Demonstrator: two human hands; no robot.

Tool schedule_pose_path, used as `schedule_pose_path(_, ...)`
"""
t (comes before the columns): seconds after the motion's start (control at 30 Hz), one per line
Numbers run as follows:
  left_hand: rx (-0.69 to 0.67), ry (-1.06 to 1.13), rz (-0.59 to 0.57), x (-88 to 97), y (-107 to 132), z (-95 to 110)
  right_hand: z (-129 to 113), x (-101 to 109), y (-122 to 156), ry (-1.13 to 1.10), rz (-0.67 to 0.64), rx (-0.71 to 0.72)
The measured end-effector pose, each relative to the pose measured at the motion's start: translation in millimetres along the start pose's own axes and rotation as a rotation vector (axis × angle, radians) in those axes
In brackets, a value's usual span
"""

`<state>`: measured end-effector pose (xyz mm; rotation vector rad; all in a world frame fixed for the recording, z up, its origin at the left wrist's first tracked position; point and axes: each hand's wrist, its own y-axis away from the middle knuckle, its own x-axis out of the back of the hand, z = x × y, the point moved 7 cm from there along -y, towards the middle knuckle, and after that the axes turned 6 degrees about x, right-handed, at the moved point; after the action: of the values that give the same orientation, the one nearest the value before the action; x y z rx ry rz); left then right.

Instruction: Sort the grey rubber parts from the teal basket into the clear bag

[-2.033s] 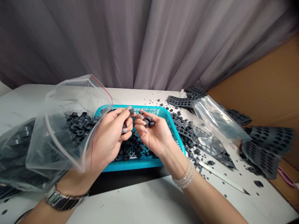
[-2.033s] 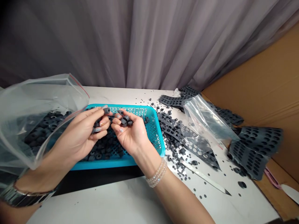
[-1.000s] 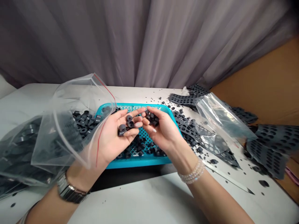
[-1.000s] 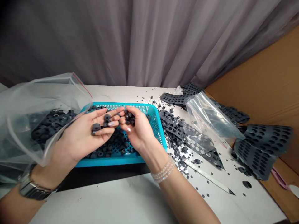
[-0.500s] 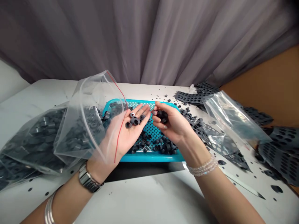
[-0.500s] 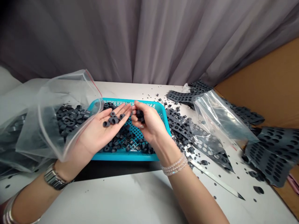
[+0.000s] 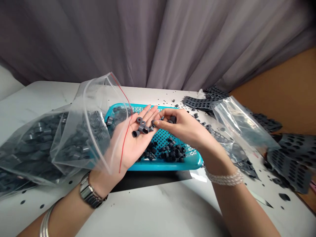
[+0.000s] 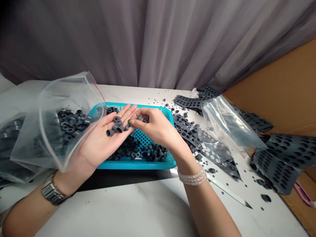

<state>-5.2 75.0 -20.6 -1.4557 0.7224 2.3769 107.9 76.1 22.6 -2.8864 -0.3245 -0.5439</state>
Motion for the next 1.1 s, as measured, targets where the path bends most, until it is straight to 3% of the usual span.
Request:
schedule_pose_path(0.27,-0.010,0.017,0.016,-1.2,0,3,13,-18,-4,-1.090,-0.061,-0.253)
schedule_pose_path(0.37,-0.015,0.044,0.015,0.1,0,4,15,-21,-4,-1.300,-0.019,-0.296)
schedule_pose_path(0.5,-0.009,0.098,0.031,0.1,3,4,19,-25,-4,-1.419,0.027,-0.336)
schedule_pose_path(0.67,-0.009,0.124,0.050,0.4,5,5,24,-25,-6,-1.382,0.095,-0.355)
schedule_pose_path(0.83,-0.031,0.058,-0.030,-1.9,3,6,27,-19,-6,-1.063,0.193,-0.310)
schedule_pose_path(1.1,-0.076,-0.168,0.081,-4.7,8,10,5,-24,1,-0.360,-0.080,-0.138)
